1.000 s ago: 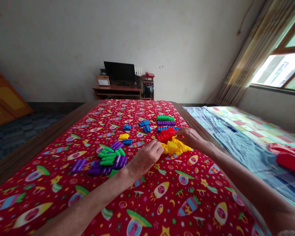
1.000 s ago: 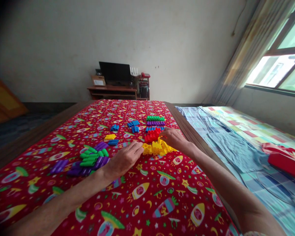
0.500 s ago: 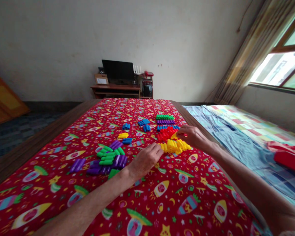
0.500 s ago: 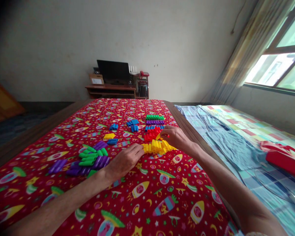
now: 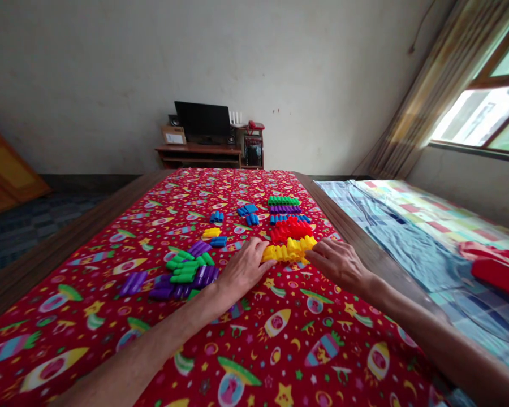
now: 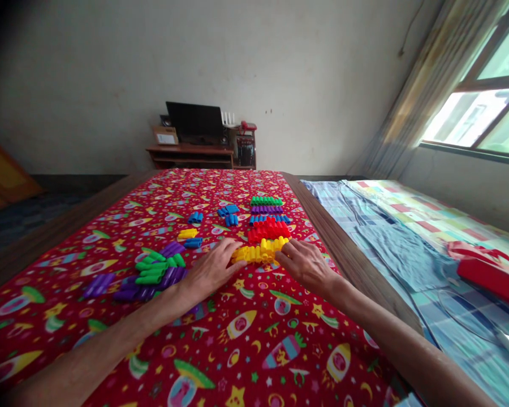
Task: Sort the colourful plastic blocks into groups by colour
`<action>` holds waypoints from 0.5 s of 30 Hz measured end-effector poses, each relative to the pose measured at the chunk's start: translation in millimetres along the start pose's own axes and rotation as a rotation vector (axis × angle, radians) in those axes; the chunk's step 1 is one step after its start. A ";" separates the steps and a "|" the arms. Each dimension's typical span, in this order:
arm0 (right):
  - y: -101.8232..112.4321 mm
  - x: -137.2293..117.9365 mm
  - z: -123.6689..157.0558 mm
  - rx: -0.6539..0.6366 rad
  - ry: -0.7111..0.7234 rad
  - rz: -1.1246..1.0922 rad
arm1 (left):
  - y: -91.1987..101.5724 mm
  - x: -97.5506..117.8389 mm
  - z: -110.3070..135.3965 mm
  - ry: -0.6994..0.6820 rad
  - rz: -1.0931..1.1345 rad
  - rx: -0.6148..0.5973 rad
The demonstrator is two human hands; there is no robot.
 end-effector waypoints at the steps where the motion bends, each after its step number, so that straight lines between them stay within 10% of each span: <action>1: 2.1 -1.2 0.2 0.010 0.008 -0.006 | -6.1 -1.9 0.9 0.005 0.009 -0.032; 9: 17.6 16.7 1.5 0.118 -0.115 -0.097 | -5.3 -13.9 -3.8 0.073 0.133 -0.039; 15: 21.4 11.0 -35.9 0.116 -0.022 -0.460 | 4.1 -21.4 -16.5 0.230 0.819 -0.134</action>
Point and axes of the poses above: each hand's wrist, its own z-axis away from the middle knuckle, its own y-axis out of the back of the hand, x = y × z, the point moved 9 cm from there along -z, towards the middle knuckle, and after that the axes turned 1 degree about -y, right-handed, at the moved point
